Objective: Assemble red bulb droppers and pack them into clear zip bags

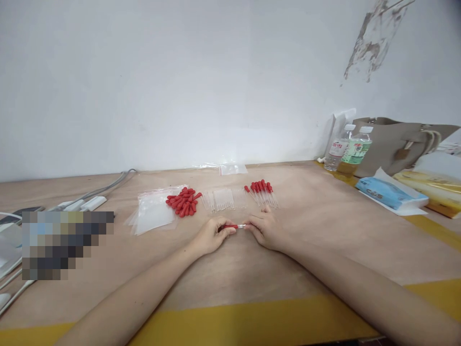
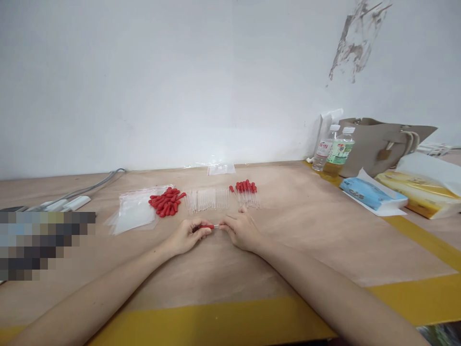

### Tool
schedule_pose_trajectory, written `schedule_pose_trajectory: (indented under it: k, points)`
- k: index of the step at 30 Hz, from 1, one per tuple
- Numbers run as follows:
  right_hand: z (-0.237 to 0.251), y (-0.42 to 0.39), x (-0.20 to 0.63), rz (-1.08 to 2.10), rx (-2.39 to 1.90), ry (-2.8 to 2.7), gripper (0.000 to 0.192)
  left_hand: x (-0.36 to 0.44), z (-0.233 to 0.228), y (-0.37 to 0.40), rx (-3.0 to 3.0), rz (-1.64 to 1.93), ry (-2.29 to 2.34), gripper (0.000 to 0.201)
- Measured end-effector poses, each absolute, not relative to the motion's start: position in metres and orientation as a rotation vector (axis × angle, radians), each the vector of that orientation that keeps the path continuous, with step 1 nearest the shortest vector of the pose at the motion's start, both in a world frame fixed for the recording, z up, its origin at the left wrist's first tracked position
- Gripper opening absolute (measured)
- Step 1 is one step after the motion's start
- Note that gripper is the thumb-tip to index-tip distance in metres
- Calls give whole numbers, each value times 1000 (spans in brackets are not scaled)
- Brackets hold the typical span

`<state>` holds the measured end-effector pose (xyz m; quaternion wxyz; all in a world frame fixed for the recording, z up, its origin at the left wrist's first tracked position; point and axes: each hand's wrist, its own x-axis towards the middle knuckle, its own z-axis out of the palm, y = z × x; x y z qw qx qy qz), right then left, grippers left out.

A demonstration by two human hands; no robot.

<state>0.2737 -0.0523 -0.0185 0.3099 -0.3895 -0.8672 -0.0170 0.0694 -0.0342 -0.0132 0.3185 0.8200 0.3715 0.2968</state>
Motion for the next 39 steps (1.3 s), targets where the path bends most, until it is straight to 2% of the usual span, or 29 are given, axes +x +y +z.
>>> schedule_pose_trajectory:
  k: [7, 10, 12, 13, 16, 21, 27, 39]
  points:
    - [-15, -60, 272, -231, -1066, -2329, 27, 66, -13, -33, 2173, 805, 952, 23]
    - [-7, -54, 277, -269, -1209, -2248, 25, 63, -16, -31, 2192, 913, 956, 43]
    - [-2, -41, 283, -168, -1376, -2113, 25, 62, -19, -30, 2175, 942, 1017, 56]
    - [1, -32, 286, -93, -1471, -2032, 26, 61, -20, -29, 2172, 940, 1046, 56]
    - [7, -1, 291, 42, -1722, -1812, 33, 60, -21, -29, 2218, 901, 1056, 45]
    - [8, 33, 275, -99, -1996, -1683, 36, 60, -17, -31, 2298, 864, 1021, 31]
    - [5, 41, 263, -83, -2062, -1700, 26, 60, -17, -30, 2331, 852, 1023, 25]
    - [6, 43, 271, 6, -2137, -1736, 33, 61, -13, -32, 2357, 803, 1042, 21]
